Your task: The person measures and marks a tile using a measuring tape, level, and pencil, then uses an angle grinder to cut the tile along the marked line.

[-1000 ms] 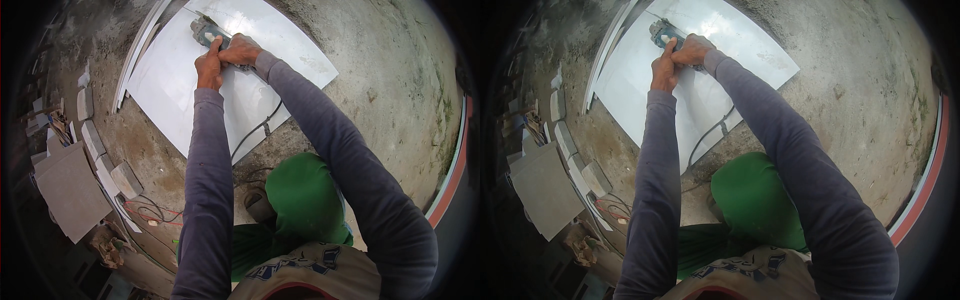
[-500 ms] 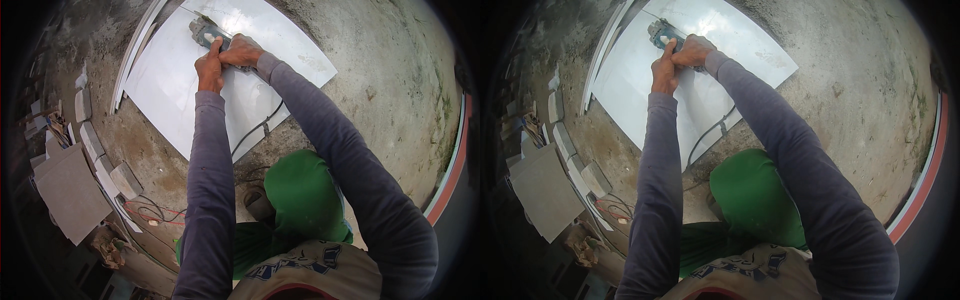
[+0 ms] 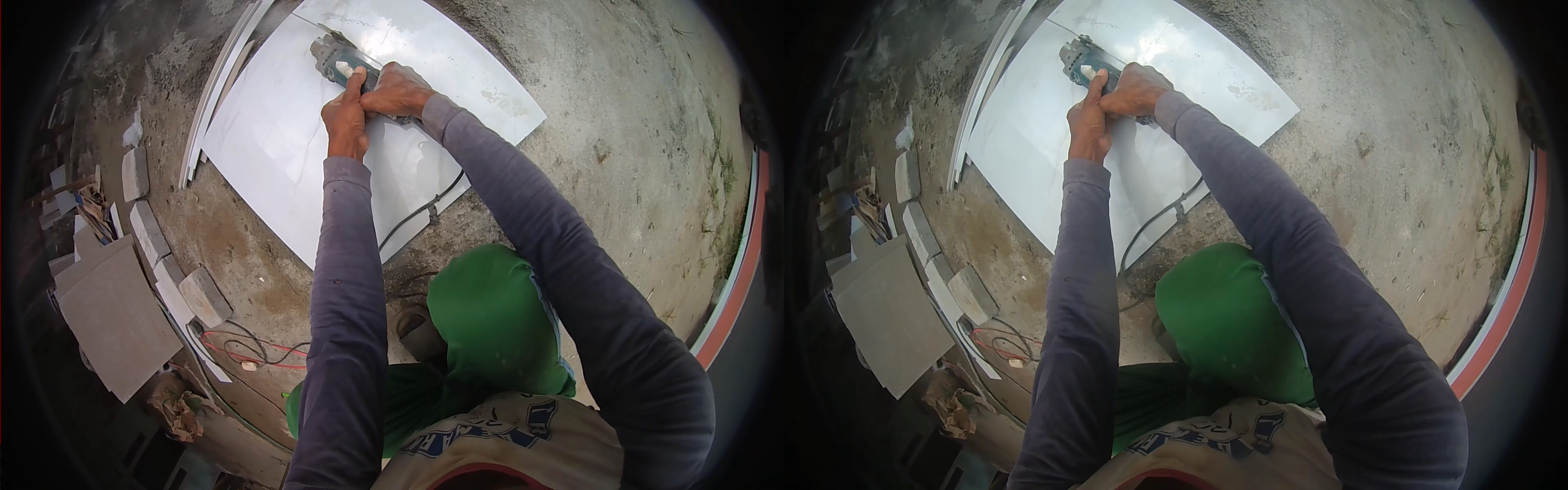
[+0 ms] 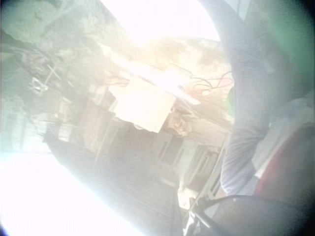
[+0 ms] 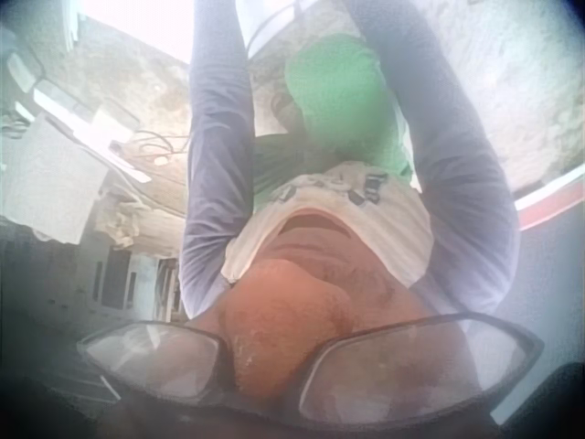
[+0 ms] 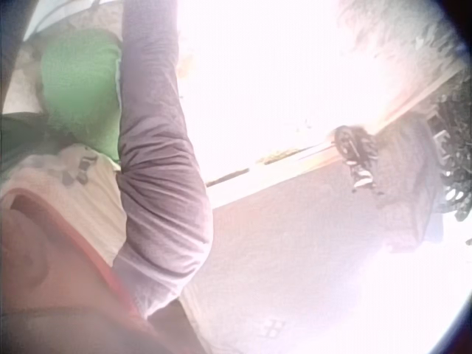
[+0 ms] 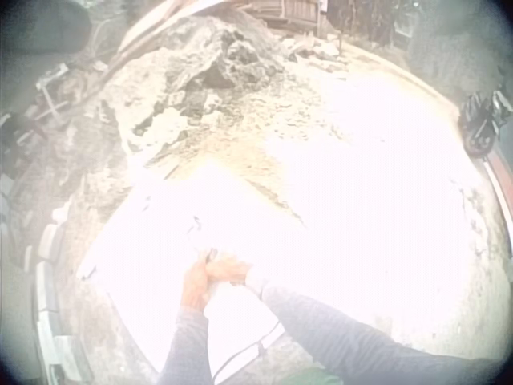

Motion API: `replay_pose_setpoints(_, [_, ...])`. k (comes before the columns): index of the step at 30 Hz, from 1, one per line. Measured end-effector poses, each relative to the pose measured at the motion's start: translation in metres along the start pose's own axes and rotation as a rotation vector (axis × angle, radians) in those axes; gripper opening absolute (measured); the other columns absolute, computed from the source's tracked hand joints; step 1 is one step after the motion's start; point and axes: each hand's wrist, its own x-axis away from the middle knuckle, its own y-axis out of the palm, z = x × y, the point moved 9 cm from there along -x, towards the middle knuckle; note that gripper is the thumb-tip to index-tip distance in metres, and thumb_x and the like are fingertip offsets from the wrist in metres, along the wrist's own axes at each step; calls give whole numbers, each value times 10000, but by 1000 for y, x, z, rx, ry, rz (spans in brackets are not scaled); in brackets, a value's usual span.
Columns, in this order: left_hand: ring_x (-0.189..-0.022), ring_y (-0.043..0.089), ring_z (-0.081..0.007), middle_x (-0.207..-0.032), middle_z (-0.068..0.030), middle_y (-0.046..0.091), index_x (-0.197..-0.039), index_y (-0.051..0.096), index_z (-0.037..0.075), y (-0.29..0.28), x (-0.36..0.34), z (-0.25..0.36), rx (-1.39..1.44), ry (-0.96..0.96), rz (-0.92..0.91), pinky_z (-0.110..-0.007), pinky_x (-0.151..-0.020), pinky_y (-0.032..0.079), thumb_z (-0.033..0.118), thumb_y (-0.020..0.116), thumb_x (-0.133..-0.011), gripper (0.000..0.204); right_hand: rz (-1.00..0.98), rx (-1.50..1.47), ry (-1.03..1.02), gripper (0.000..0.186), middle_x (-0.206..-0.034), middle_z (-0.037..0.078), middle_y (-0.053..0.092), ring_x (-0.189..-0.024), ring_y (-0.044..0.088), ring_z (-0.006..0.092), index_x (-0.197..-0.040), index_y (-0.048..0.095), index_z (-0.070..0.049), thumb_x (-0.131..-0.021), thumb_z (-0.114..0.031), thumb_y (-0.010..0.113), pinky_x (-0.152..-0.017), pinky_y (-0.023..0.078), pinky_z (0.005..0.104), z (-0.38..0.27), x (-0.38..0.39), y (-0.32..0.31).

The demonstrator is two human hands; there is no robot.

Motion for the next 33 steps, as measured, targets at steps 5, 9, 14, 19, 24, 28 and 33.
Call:
replay_pose_setpoints(5, [-801,677,-176,-1005,-126,748,-1079,750,-139,5,10,0,66,75,30,-318,-746,564,351,875,-919,530,37,-16,-16,627,-964,233,794,-895,792,354,-996,795,88,-700,-465,798,-811,627,419,5,4,-1])
replay_pose_setpoints(9, [-854,704,-192,-1031,-141,756,-1098,747,-146,2,6,1,51,73,33,-324,-793,580,359,887,-902,560,14,-17,-6,617,-981,248,794,-909,792,371,-1000,792,94,-693,-440,799,-830,625,426,2,6,-2])
replay_pose_setpoints(14, [-871,705,-181,-1037,-118,758,-1102,759,-123,3,15,2,8,78,70,-314,-817,578,370,903,-882,559,65,-16,-41,612,-982,269,789,-920,794,390,-1001,784,105,-691,-423,792,-835,627,439,5,12,-5])
replay_pose_setpoints(19, [-923,694,-200,-1091,-97,727,-1180,728,-58,1,12,1,-19,71,13,-346,-838,569,470,885,-876,629,98,-86,-63,571,-959,284,781,-908,793,398,-987,775,112,-690,-376,774,-825,634,445,5,17,-1])
replay_pose_setpoints(24, [-911,702,-194,-1108,-124,750,-1162,756,-117,-3,12,-2,-35,62,75,-308,-860,569,441,889,-881,638,71,-90,-57,562,-960,282,781,-909,793,399,-1004,773,113,-692,-354,764,-824,635,443,7,17,0])
replay_pose_setpoints(28, [-911,705,-194,-1098,-122,754,-1164,754,-121,-2,13,-1,-43,72,56,-309,-861,571,438,885,-887,637,46,-90,-41,568,-972,276,783,-911,793,393,-1024,772,109,-694,-353,765,-821,636,439,9,20,1])
replay_pose_setpoints(33, [-959,695,-204,-1105,-109,737,-1194,722,-64,2,16,-7,-81,46,19,-350,-863,564,508,872,-883,668,45,-85,-28,571,-981,272,785,-916,793,388,-1026,774,105,-696,-360,769,-820,635,438,12,24,1])
